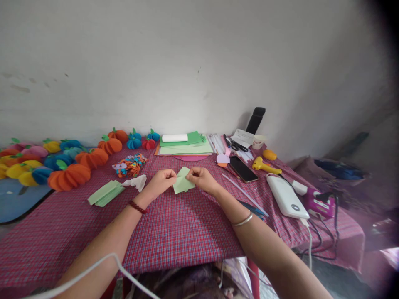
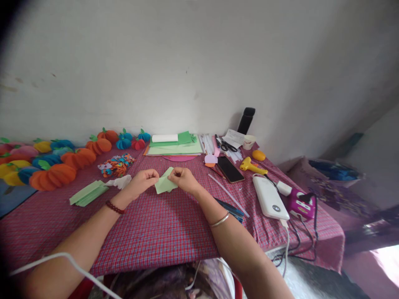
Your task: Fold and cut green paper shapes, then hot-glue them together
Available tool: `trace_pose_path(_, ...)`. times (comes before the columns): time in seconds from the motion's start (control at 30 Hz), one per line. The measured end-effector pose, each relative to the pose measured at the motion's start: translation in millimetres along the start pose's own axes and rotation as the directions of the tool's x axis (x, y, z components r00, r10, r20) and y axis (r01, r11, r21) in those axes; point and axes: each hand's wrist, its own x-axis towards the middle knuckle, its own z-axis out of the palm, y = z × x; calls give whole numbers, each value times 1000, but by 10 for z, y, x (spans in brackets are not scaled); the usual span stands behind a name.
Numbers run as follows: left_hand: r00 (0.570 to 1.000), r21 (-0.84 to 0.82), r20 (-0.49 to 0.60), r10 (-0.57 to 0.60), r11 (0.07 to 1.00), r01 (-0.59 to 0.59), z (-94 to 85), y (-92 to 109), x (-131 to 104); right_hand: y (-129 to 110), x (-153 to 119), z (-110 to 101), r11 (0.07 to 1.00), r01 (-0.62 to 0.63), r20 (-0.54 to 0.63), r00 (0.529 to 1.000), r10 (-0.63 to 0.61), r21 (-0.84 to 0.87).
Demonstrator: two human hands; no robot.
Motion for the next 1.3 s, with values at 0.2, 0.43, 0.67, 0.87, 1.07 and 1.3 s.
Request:
trace_pose_path(0.2, 1000, -24, -3, -19, 1000, 19, -27, -2, 13, 7, 15, -24, 1000, -2, -35, 999, 2, 5)
trace_pose_path(0.43, 999, -32, -26, -32, 999, 32, -55, 50, 10, -28, 8, -14, 1000, 6, -37, 999, -5, 8)
trace_pose_path(0.67, 991, -87, -122, -58, 995, 48, -161, -61, 53, 15, 54, -114, 1000, 25, -110, 994, -24, 5)
trace_pose_path(0.87, 989, -150, -132, -62, 988, 41, -109, -37, 48, 22, 39, -99, 999, 23, -105, 994, -26, -31)
trace_pose_path(1.07, 999, -128, 39, -3, 992, 8, 42, 46, -30, -46, -43, 64, 998, 17, -7, 1000, -17, -66)
trace_pose_path(1.3, 1000, -83, -3, -9, 997, 9, 89, 32, -37, -52, -52, 95, 999, 25, -11, 1000, -26, -34)
